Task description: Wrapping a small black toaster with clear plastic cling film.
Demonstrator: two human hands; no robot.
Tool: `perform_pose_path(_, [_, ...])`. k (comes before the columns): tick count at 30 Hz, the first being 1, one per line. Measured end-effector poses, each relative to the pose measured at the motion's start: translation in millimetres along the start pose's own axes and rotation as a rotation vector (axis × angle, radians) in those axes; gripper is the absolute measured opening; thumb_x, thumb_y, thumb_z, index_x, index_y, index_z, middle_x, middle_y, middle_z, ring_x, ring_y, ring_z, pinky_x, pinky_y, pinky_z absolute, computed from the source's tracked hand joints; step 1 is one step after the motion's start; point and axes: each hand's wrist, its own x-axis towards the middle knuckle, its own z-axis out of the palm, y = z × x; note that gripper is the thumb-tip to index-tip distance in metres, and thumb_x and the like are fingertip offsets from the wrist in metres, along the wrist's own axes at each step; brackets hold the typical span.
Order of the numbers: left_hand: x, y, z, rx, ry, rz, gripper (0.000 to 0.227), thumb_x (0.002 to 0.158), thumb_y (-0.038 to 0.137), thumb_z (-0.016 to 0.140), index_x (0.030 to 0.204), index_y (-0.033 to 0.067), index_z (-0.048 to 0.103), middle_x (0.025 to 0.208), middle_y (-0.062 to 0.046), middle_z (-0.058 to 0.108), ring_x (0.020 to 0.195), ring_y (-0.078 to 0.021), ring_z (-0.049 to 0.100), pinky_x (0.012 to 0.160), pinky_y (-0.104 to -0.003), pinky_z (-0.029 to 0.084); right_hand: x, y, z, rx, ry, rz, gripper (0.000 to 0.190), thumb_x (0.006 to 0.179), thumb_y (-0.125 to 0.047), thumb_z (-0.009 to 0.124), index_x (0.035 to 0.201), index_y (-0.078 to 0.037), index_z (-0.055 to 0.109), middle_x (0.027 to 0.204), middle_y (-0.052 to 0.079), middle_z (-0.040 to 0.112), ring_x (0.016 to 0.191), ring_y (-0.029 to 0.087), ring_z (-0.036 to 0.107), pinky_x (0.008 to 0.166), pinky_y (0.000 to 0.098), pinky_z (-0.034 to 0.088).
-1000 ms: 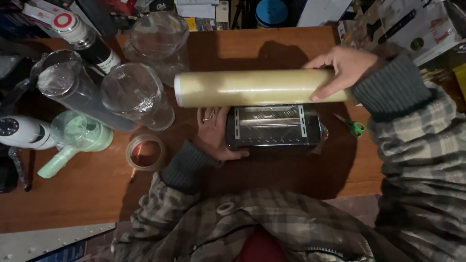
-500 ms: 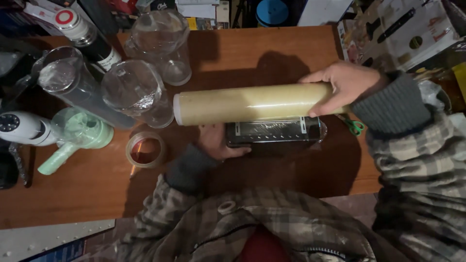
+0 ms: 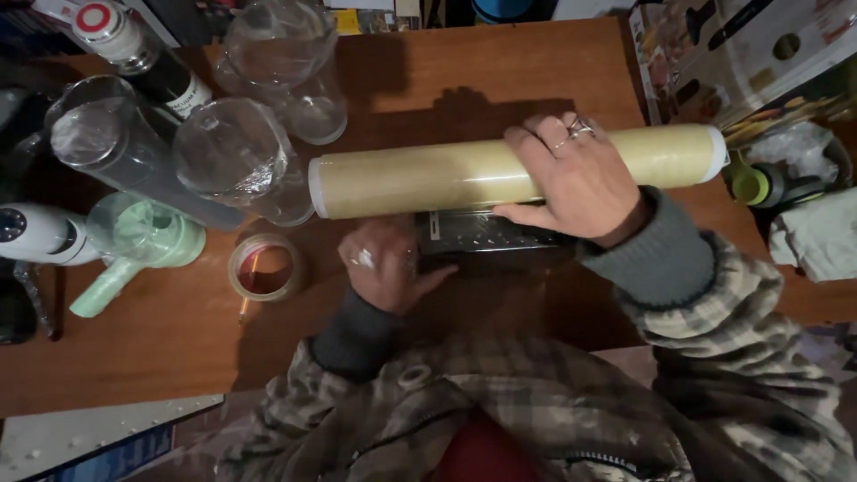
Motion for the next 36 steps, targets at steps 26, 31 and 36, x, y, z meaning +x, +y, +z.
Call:
perform_pose_path(26, [18, 65, 32, 0.214, -0.09, 0.503, 0.031, 0.107, 0.032, 0.068, 0.137, 0.0263, 0.068, 0.149, 0.012, 0.055, 0.134, -0.0093, 0.051, 0.099, -0.024, 0.043, 27, -14, -38, -0.237, 0.027, -0.109, 0.071, 0.088, -0.076, 0.066, 0.128, -0.017, 0.068, 0.096, 0.004, 0.067, 0.057, 0.018, 0.064, 0.049, 0.0288, 0.053])
perform_pose_path(31, [24, 66, 29, 0.184, -0.059, 0.507, 0.029, 0.105, 0.032, 0.071, 0.133, 0.0238, 0.07, 0.143, 0.011, 0.06, 0.128, -0.008, 0.055, 0.099, -0.025, 0.042, 22, -12, -38, -0.093, -0.067, -0.138, 0.077, 0.086, -0.075, 0.068, 0.128, -0.009, 0.067, 0.092, 0.009, 0.071, 0.049, 0.019, 0.064, 0.041, 0.0299, 0.055])
perform_pose_path(36, [4, 58, 48, 0.155, -0.065, 0.53, 0.035, 0.102, 0.035, 0.073, 0.134, 0.0231, 0.071, 0.137, 0.007, 0.062, 0.125, -0.0139, 0.054, 0.109, -0.031, 0.038, 17, -16, -46, 0.135, -0.15, -0.143, 0.067, 0.085, -0.06, 0.075, 0.121, -0.004, 0.069, 0.077, 0.012, 0.072, 0.046, 0.021, 0.063, 0.037, 0.0298, 0.053])
